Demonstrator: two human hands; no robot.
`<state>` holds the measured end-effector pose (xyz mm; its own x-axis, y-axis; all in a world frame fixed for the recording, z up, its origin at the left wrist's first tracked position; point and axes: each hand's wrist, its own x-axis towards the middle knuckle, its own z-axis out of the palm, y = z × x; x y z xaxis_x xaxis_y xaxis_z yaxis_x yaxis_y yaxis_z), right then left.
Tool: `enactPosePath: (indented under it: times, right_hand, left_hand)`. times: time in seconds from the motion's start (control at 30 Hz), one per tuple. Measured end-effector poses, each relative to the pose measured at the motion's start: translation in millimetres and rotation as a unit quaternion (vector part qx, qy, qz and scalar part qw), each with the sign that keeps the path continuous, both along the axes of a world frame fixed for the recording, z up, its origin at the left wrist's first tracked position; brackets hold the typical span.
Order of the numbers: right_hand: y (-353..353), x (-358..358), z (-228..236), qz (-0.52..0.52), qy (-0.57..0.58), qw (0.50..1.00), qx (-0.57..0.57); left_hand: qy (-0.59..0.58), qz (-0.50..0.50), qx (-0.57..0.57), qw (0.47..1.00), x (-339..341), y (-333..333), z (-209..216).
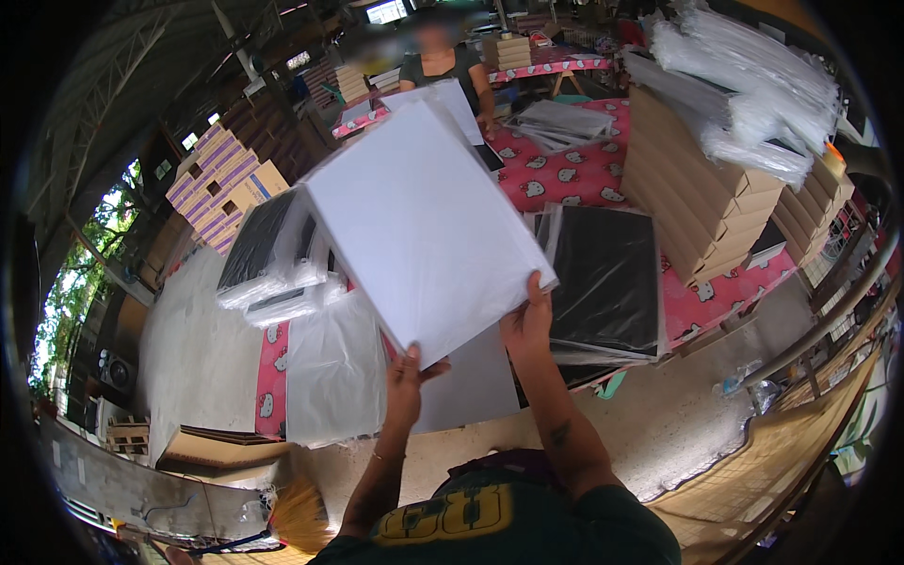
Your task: The person places white boards into plastic bags by hand and then stacks the bagged boards into a pile. Afterward, the person moves to a stack of cardboard boxes, picks up a piece of cardboard, and lays it flat on the ground.
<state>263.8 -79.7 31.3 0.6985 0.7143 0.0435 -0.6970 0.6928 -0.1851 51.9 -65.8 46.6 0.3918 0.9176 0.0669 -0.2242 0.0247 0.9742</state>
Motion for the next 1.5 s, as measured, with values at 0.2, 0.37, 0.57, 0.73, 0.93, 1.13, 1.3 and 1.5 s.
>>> enactPosePath:
  times: [0.2, 0.37, 0.57, 0.73, 0.93, 1.13, 1.3, 1.5]
  right_hand:
    - [-36, 37, -21, -0.105, 0.021, 0.994, -0.024]
    - [-76, 64, -46, -0.222, 0.023, 0.969, -0.101]
    - [-147, 82, -59, -0.219, -0.026, 0.912, -0.347]
    - [-198, 88, -80, -0.129, -0.104, 0.884, -0.436]
    - [-223, 99, -129, -0.306, -0.23, 0.715, -0.584]
    - [-185, 114, -146, -0.372, -0.19, 0.636, -0.649]
    - [-157, 140, -160, -0.412, -0.154, 0.564, -0.699]
    - [-149, 168, -178, -0.36, -0.123, 0.558, -0.737]
  left_hand:
    - [0.014, -0.095, -0.099, 0.99, 31, -7, -27]
    - [-0.014, -0.147, -0.128, 0.981, 77, -1, -44]
    - [-0.078, -0.189, -0.278, 0.938, 147, 13, -69]
    - [-0.02, -0.19, -0.327, 0.925, 163, 14, -92]
    - [0.359, -0.104, 0.25, 0.893, 158, 5, -104]
    - [0.266, -0.14, 0.106, 0.948, 169, 5, -135]
    - [0.297, -0.142, 0.174, 0.928, 185, -12, -148]
    - [0.235, -0.186, 0.048, 0.953, 161, 2, -133]
